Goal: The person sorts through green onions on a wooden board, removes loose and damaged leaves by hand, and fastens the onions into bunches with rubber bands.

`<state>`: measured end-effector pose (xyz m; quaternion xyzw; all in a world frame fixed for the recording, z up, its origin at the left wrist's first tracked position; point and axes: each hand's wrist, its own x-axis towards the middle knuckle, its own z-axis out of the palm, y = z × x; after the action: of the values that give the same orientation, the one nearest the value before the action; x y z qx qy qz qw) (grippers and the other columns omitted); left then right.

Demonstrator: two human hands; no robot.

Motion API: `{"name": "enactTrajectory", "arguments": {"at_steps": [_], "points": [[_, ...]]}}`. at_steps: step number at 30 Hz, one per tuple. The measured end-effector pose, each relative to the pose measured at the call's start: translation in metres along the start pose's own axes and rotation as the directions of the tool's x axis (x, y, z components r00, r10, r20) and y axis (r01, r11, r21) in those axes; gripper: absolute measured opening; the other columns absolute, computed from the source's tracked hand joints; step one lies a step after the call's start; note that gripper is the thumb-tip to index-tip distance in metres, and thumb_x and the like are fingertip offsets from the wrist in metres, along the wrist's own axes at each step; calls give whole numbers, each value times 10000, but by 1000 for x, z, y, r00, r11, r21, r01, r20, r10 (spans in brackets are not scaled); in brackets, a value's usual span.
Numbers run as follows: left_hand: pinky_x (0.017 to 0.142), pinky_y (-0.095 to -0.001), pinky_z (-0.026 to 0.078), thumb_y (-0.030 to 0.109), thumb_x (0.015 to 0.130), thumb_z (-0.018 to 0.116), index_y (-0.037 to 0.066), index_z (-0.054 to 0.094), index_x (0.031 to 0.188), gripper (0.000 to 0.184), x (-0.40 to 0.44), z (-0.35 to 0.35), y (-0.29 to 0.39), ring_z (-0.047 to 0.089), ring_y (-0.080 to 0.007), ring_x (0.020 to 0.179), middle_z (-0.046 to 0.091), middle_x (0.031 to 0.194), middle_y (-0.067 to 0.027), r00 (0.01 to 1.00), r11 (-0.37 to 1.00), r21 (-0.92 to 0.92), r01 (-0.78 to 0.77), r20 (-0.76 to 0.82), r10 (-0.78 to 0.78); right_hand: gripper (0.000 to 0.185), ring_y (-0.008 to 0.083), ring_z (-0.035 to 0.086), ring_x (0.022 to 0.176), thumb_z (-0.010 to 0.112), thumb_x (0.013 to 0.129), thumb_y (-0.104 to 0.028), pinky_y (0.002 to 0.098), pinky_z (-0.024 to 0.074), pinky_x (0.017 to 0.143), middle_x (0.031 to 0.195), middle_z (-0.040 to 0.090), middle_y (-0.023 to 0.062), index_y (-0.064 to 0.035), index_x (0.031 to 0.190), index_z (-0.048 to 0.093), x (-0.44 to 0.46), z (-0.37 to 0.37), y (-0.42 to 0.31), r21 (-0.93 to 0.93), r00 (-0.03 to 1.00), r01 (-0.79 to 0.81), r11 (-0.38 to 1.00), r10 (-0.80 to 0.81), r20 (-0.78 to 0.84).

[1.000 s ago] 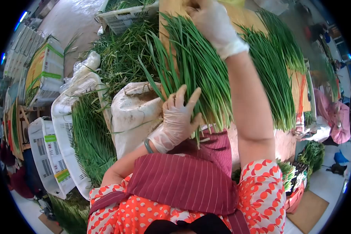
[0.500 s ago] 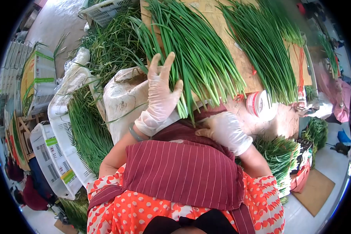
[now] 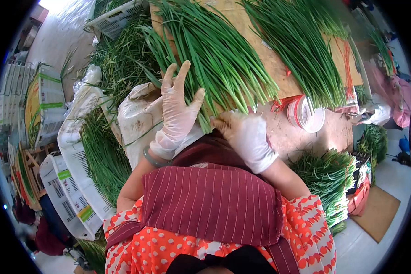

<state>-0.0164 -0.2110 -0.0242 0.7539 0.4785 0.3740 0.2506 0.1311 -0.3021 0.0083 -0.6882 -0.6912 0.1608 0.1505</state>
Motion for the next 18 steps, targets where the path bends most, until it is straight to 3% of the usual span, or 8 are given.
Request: {"name": "enactTrajectory", "arguments": {"at_steps": [3, 5, 7, 9, 10, 14, 17, 18], "points": [[1011, -427, 333, 133, 745, 703, 150, 455, 1335, 640, -1, 3, -2, 392, -360, 1206, 384, 1341, -207, 999, 999, 9, -35, -33, 36, 232, 280, 606, 540, 663, 798, -352, 371, 456, 485, 635, 624, 102, -122, 824, 685, 12, -12, 16, 29, 972, 59, 998, -51, -228], [1013, -444, 315, 159, 744, 704, 169, 474, 1321, 621, -5, -2, -2, 401, -357, 1190, 388, 1349, -173, 998, 980, 189, -70, 20, 67, 275, 273, 597, 518, 677, 782, -375, 356, 453, 474, 625, 623, 97, -108, 845, 692, 16, -20, 27, -43, 906, -37, 998, 16, -424], [1036, -470, 269, 197, 762, 682, 198, 486, 1315, 587, -7, -4, 1, 363, -364, 1224, 361, 1389, -138, 998, 971, 232, -52, 39, 44, 243, 285, 617, 579, 626, 822, -345, 387, 476, 528, 653, 630, 94, -103, 841, 638, 19, -19, 33, -48, 903, -49, 998, 23, -429], [1055, -490, 228, 220, 788, 649, 218, 480, 1325, 563, -7, 1, 5, 309, -364, 1268, 320, 1428, -127, 990, 933, 335, -133, 13, 137, 363, 287, 629, 622, 666, 786, -297, 384, 485, 540, 778, 654, 131, -73, 1070, 633, 20, -14, 36, -246, 984, -75, 966, 32, -174], [1069, -497, 195, 234, 816, 610, 236, 474, 1333, 534, -4, 2, 6, 251, -366, 1312, 294, 1450, -121, 985, 935, 312, -170, 15, 174, 380, 301, 630, 661, 645, 789, -254, 403, 489, 571, 820, 649, 135, -85, 1127, 600, 20, -4, 32, -278, 988, -60, 959, 17, -156], [1085, -482, 190, 197, 841, 567, 201, 509, 1303, 466, 6, 7, 7, 251, -367, 1332, 315, 1451, -112, 939, 877, 340, -340, 168, 300, 347, 324, 613, 709, 634, 787, -219, 425, 479, 626, 818, 639, 132, -95, 1111, 606, 23, 18, 20, -290, 978, 205, 935, -203, 38], [1086, -492, 181, 219, 836, 576, 184, 536, 1256, 424, 5, 12, -5, 256, -367, 1330, 336, 1435, -109, 910, 861, 333, -385, 290, 295, 369, 333, 610, 763, 638, 791, -254, 425, 478, 698, 887, 646, 147, -85, 1116, 603, 32, -13, 32, -133, 963, 260, 956, -268, -42], [1080, -501, 188, 237, 832, 584, 161, 564, 1177, 355, 6, 12, -4, 281, -365, 1312, 380, 1393, -101, 913, 869, 314, -383, 268, 306, 547, 320, 609, 749, 606, 789, -360, 424, 480, 665, 864, 626, 89, -94, 1256, 504, 40, -20, 41, -142, 934, 226, 964, -256, -248]]}}
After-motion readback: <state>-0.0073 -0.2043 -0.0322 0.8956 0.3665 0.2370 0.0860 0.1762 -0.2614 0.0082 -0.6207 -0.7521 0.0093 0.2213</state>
